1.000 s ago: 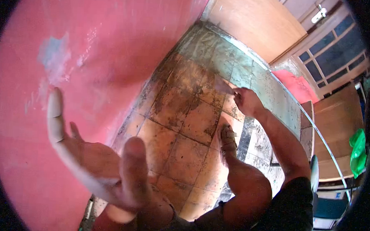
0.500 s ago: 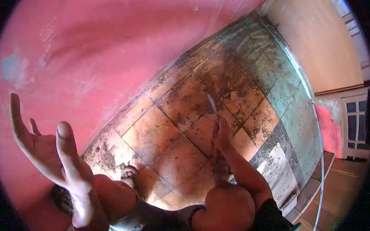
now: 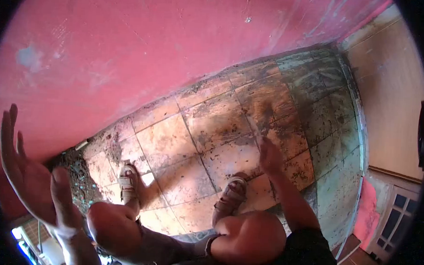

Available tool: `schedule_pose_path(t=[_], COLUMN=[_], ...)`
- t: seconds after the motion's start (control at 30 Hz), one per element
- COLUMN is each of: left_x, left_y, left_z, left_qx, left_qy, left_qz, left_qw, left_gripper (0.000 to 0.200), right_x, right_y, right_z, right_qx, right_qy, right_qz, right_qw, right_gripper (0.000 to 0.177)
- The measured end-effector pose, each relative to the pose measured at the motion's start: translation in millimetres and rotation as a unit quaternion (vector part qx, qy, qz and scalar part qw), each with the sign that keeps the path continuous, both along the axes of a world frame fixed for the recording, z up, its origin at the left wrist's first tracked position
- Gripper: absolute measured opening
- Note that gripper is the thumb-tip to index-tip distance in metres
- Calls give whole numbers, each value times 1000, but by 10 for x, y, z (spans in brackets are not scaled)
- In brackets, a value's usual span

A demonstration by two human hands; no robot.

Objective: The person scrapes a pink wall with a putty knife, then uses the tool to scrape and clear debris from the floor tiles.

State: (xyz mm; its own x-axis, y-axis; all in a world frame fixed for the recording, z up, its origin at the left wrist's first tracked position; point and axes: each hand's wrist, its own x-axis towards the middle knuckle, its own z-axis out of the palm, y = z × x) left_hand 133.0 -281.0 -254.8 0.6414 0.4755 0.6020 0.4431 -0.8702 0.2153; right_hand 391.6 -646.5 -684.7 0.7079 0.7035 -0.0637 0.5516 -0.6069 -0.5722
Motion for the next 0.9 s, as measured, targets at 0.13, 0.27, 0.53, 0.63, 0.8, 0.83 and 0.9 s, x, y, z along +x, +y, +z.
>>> schedule_pose_path(t=[0.13, 0.27, 0.53, 0.63, 0.8, 0.83, 0.9], left_x=[-193, -182, 212, 374, 470, 450, 421], left_y=[-189, -281, -386, -472, -337, -298, -329], left_z=[125, -193, -1635, -1956, -1928, -1876, -1756], left_qx=[-24, -133, -537, -661, -763, -779, -765], left_qy=[28, -15, -10, 22, -93, -95, -142], left_qz=[1, -17, -77, -106, -116, -111, -106], left_qw=[999, 991, 840, 743, 629, 610, 619], left_gripper=[94, 90, 59, 48, 30, 27, 21], right_x=[573, 897, 725, -15, -758, -815, -915], right_y=[-202, 75, 906, 1309, 1687, 1722, 1768], right_z=[402, 1053, 1553, 1850, 2341, 2390, 2510], right_qx=[-46, -155, -15, 93, 173, 184, 205], right_qy=[-43, 45, 132, 212, 205, 207, 210], right_qz=[37, 85, 160, 148, 137, 132, 120], right_qw=[997, 983, 978, 962, 954, 952, 948], right_gripper=[44, 45, 57, 51, 37, 36, 35])
